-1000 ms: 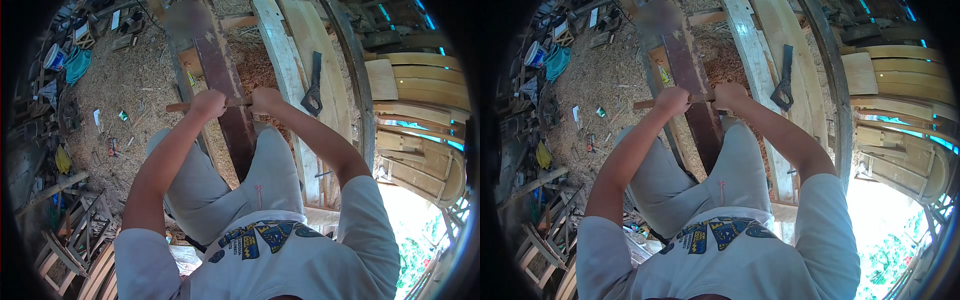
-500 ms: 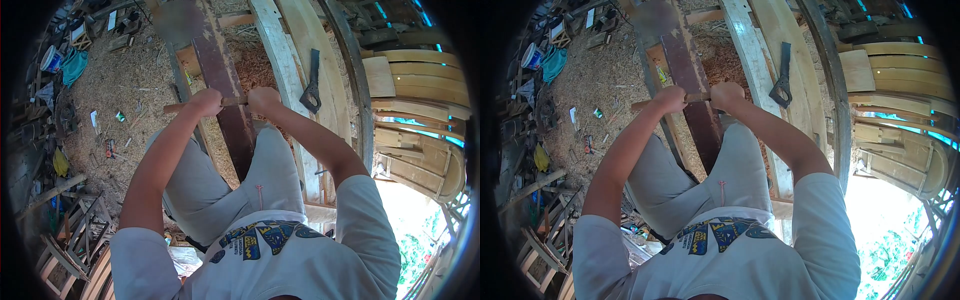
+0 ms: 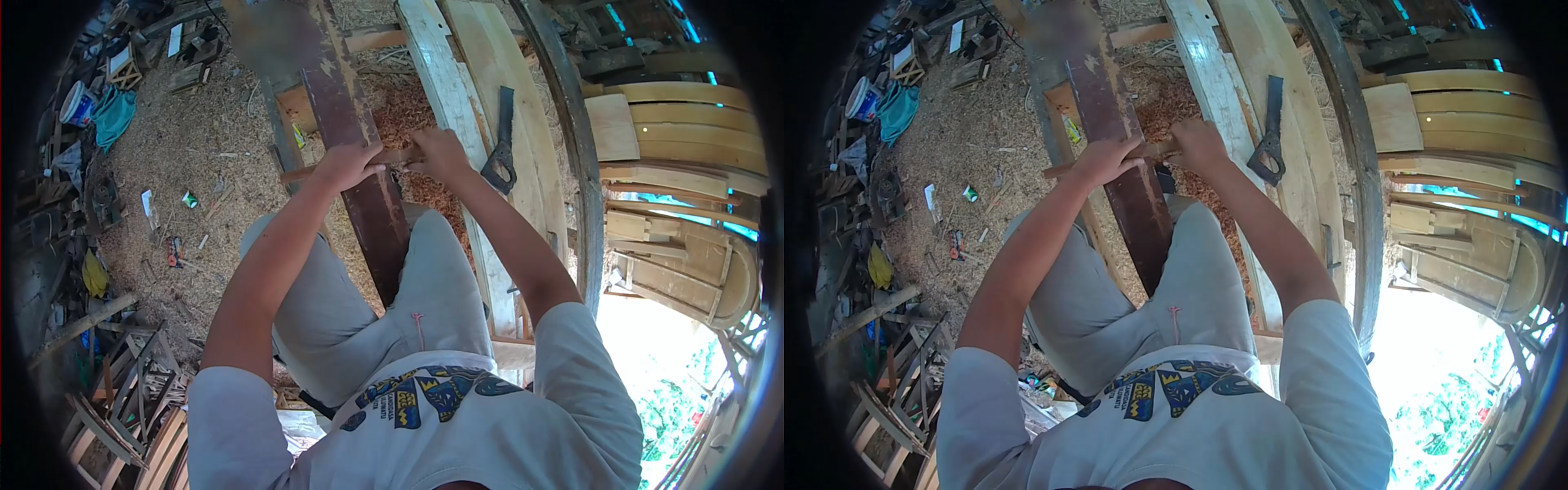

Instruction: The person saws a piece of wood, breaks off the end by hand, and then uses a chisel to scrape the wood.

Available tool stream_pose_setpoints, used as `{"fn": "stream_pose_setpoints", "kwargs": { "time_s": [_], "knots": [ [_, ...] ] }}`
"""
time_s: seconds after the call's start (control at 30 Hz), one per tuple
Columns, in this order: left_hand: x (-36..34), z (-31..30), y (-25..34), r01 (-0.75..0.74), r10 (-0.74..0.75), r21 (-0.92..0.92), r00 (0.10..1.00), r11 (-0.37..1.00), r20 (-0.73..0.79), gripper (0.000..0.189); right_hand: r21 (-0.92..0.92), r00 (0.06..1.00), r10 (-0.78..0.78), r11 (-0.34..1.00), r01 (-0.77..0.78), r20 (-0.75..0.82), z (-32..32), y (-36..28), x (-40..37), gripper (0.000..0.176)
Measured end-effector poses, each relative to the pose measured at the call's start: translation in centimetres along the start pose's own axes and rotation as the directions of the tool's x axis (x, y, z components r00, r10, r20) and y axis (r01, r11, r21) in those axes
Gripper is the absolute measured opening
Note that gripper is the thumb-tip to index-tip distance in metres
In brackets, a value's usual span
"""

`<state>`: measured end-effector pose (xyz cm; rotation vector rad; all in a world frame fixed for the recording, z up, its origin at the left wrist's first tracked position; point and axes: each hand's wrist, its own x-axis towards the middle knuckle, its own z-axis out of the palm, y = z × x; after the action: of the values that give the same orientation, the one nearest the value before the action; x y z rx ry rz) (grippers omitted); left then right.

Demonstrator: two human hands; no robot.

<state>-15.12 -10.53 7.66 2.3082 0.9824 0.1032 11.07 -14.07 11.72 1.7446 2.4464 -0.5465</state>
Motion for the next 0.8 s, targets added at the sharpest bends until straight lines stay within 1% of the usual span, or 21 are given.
{"fn": "stream_pose_setpoints", "kwargs": {
  "time_s": [0.03,0.07,0.1,0.13,0.17,0.2,0.23,0.27,0.33,0.37,0.4,0.43,0.47,0.5,0.57,0.6,0.63,0.67,0.73,0.77,0.8],
  "knots": [
    [0.5,0.4,0.2,-0.003,0.003,0.057,1.0,0.998,-0.007,0.045,0.028,0.991,0.042,0.999,-0.039,-0.13,0.0,0.3,-0.7,0.047],
    [0.9,0.7,0.4,-0.006,0.006,0.054,1.0,0.999,0.002,0.045,0.059,0.963,0.087,0.995,-0.074,-0.256,0.1,0.5,-1.5,0.051],
    [1.4,1.1,0.3,-0.044,0.05,0.108,0.997,0.993,-0.055,0.042,0.065,0.963,0.095,0.995,-0.081,-0.252,0.6,1.0,-2.2,0.051],
    [1.8,1.4,0.2,-0.079,0.098,0.166,0.989,0.983,-0.111,0.038,0.107,0.924,0.157,0.986,-0.127,-0.349,1.2,1.4,-2.9,0.053],
    [2.1,1.7,0.1,-0.084,0.102,0.168,0.99,0.982,-0.102,0.038,0.154,0.871,0.22,0.974,-0.168,-0.44,1.8,1.9,-3.6,0.055],
    [2.3,2.0,0.1,-0.122,0.159,0.219,0.975,0.968,-0.156,0.037,0.163,0.868,0.231,0.971,-0.176,-0.439,2.3,2.3,-4.4,0.055],
    [2.5,2.3,0.2,-0.159,0.219,0.272,0.954,0.949,-0.205,0.035,0.169,0.841,0.26,0.965,-0.202,-0.474,3.0,2.6,-5.4,0.053],
    [2.8,2.7,0.3,-0.17,0.226,0.274,0.955,0.947,-0.191,0.035,0.177,0.812,0.289,0.957,-0.231,-0.507,3.6,3.0,-6.3,0.05],
    [3.3,2.9,1.3,-0.147,0.187,0.294,0.976,0.944,-0.113,0.034,0.215,0.796,0.352,0.935,-0.281,-0.492,4.8,3.6,-8.1,0.049],
    [3.7,2.9,1.7,-0.162,0.197,0.293,0.976,0.942,-0.094,0.034,0.24,0.784,0.398,0.917,-0.32,-0.477,5.3,3.9,-9.0,0.047],
    [4.1,3.0,2.1,-0.127,0.149,0.293,0.988,0.948,-0.052,0.034,0.251,0.776,0.419,0.907,-0.337,-0.472,5.8,4.2,-10.0,0.047],
    [4.7,3.0,2.6,-0.091,0.099,0.295,0.995,0.951,-0.012,0.034,0.244,0.757,0.464,0.886,-0.394,-0.461,6.3,4.6,-10.9,0.049],
    [5.3,3.1,2.9,-0.104,0.108,0.295,0.994,0.95,0.003,0.034,0.235,0.737,0.504,0.863,-0.447,-0.45,6.6,5.1,-11.6,0.051],
    [5.7,3.3,2.9,-0.096,0.098,0.301,0.995,0.949,0.01,0.035,0.244,0.731,0.518,0.855,-0.458,-0.444,7.3,5.7,-12.2,0.051],
    [6.1,3.3,2.9,-0.094,0.089,0.307,0.996,0.947,0.031,0.035,0.263,0.666,0.624,0.779,-0.569,-0.409,8.6,6.7,-13.5,0.058],
    [6.1,3.1,3.1,-0.096,0.099,0.308,0.995,0.947,0.003,0.035,0.299,0.654,0.687,0.726,-0.619,-0.316,8.9,7.0,-14.1,0.063],
    [6.1,3.0,3.4,-0.093,0.107,0.308,0.994,0.947,-0.027,0.034,0.304,0.653,0.693,0.721,-0.622,-0.306,9.2,7.3,-14.5,0.063],
    [6.3,2.8,3.7,-0.09,0.101,0.308,0.995,0.947,-0.019,0.034,0.31,0.659,0.678,0.735,-0.603,-0.327,9.4,7.6,-14.8,0.064],
    [6.5,2.2,4.1,0.067,-0.052,0.158,0.994,0.985,-0.097,0.036,0.321,0.67,0.659,0.752,-0.575,-0.343,9.4,8.1,-14.8,0.066],
    [6.8,2.1,4.0,0.075,-0.06,0.162,0.994,0.984,-0.092,0.036,0.316,0.671,0.652,0.758,-0.57,-0.354,9.5,8.4,-14.8,0.065],
    [7.2,2.4,3.5,0.139,-0.11,0.153,0.977,0.978,-0.184,0.038,0.31,0.671,0.646,0.764,-0.566,-0.365,9.2,8.6,-14.6,0.065]
  ]
}}
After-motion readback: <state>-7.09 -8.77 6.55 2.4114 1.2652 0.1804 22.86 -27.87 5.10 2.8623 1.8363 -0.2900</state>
